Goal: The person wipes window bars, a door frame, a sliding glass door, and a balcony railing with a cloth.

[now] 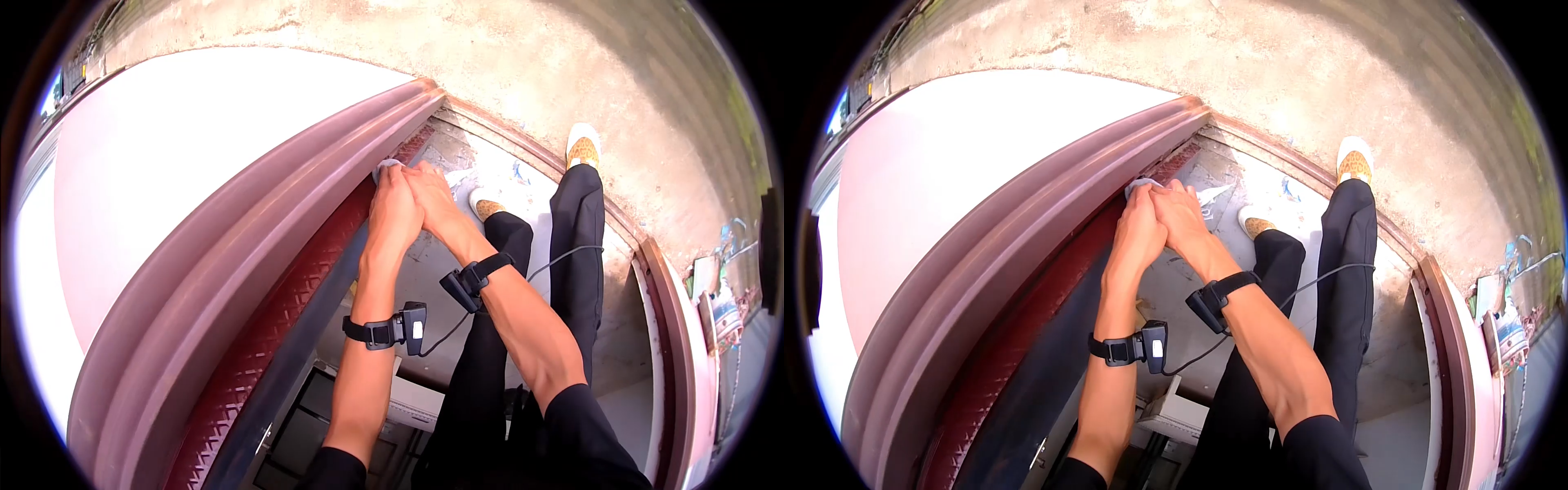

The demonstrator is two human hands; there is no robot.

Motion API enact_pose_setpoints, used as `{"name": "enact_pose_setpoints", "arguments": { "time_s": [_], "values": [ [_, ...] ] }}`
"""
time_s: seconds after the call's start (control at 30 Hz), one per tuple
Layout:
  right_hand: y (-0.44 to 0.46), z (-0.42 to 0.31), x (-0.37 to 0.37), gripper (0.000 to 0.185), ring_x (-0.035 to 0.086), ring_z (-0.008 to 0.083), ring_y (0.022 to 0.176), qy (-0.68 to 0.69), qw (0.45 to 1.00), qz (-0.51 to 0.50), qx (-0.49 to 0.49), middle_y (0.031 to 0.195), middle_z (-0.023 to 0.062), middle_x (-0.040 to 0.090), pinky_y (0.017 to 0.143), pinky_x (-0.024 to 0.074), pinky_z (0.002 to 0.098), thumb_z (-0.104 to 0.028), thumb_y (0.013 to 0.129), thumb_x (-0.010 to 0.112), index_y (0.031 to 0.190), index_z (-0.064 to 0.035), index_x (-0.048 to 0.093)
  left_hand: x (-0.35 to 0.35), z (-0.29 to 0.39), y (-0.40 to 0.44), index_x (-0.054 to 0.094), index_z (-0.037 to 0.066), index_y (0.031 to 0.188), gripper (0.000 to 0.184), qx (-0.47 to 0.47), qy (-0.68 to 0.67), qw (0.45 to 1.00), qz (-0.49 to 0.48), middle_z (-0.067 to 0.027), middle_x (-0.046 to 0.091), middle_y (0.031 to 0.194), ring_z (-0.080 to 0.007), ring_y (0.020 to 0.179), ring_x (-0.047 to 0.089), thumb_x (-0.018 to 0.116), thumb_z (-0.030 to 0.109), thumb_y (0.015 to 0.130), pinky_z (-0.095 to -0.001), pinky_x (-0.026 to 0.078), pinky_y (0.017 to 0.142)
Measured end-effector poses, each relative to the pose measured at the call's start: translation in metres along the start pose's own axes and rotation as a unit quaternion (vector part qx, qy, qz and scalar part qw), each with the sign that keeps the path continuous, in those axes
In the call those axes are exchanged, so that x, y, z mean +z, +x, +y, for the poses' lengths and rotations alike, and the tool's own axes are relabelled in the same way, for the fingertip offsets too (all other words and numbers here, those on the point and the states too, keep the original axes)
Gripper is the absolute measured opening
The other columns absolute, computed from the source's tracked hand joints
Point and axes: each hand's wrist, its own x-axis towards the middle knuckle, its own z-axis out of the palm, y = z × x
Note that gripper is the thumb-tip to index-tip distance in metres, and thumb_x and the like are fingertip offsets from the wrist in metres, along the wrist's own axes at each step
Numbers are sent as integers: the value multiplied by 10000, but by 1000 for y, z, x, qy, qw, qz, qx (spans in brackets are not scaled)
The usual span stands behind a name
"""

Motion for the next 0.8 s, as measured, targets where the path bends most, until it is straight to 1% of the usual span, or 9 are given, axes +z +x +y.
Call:
{"name": "enact_pose_setpoints", "arguments": {
  "time_s": [0.07,0.13,0.2,0.23,0.33,0.4,0.53,0.63,0.8],
  "values": [
    [-10,-8,-3,315,535,353,1087,8,1000,2,-22,1141,60,675,871,420,504,-237,849,684,1130,-100,643,-13,9,-17,450,-72,1426,588,-33,26,999,-6,-310,494,1458,-503,1295,531,541,-69,846,-517,464,1077],
    [-25,-29,-6,319,533,355,1086,52,996,15,-72,1168,70,660,889,421,527,-231,864,672,1145,-85,639,-23,10,-44,433,-76,1442,591,-11,26,1000,11,-315,473,1476,-496,1326,507,538,-71,861,-512,450,1100],
    [-43,-56,-17,314,534,338,1088,51,996,1,-78,1202,83,644,926,426,523,-197,894,640,1176,-60,634,-31,10,-76,414,-80,1461,586,47,18,995,83,-327,450,1485,-488,1353,480,540,-66,889,-507,433,1119],
    [-50,-71,-22,309,534,329,1086,73,994,-2,-82,1212,81,640,926,430,504,-175,906,623,1189,-51,635,-33,15,-94,384,-84,1488,594,44,51,990,125,-334,399,1532,-482,1412,424,535,-62,914,-497,406,1154],
    [-64,-93,-28,317,541,304,1070,71,991,22,-115,1205,81,633,878,433,444,-117,917,590,1219,-33,638,-53,24,-113,364,-80,1505,606,1,-30,996,89,-342,343,1579,-484,1456,377,535,-54,924,-488,369,1192],
    [-60,-93,-26,322,547,307,1054,6,992,32,-119,1180,80,629,852,430,440,-100,903,593,1214,-39,648,-48,15,-107,364,-74,1510,613,9,-21,993,113,-333,326,1600,-474,1486,339,515,-68,916,-482,343,1212],
    [-37,-62,-13,309,554,345,1049,-80,992,37,-85,1184,84,634,858,441,447,-118,871,627,1170,-47,657,-36,-1,-70,390,-65,1505,617,18,-56,996,64,-304,377,1588,-458,1486,353,455,-93,891,-472,340,1208],
    [-15,-32,-2,329,554,355,1059,-90,995,2,-53,1208,75,636,869,437,462,-151,873,640,1194,-78,648,-9,-16,-29,399,-44,1509,623,4,-51,998,46,-303,381,1585,-451,1475,374,462,-72,890,-462,345,1205],
    [8,13,9,344,549,351,1130,-75,997,-16,5,1299,42,631,901,423,481,-215,911,630,1245,-130,644,35,-21,19,490,-11,1418,538,-31,-24,999,35,-257,457,1533,-451,1370,489,498,-27,880,-479,417,1133]
  ]
}}
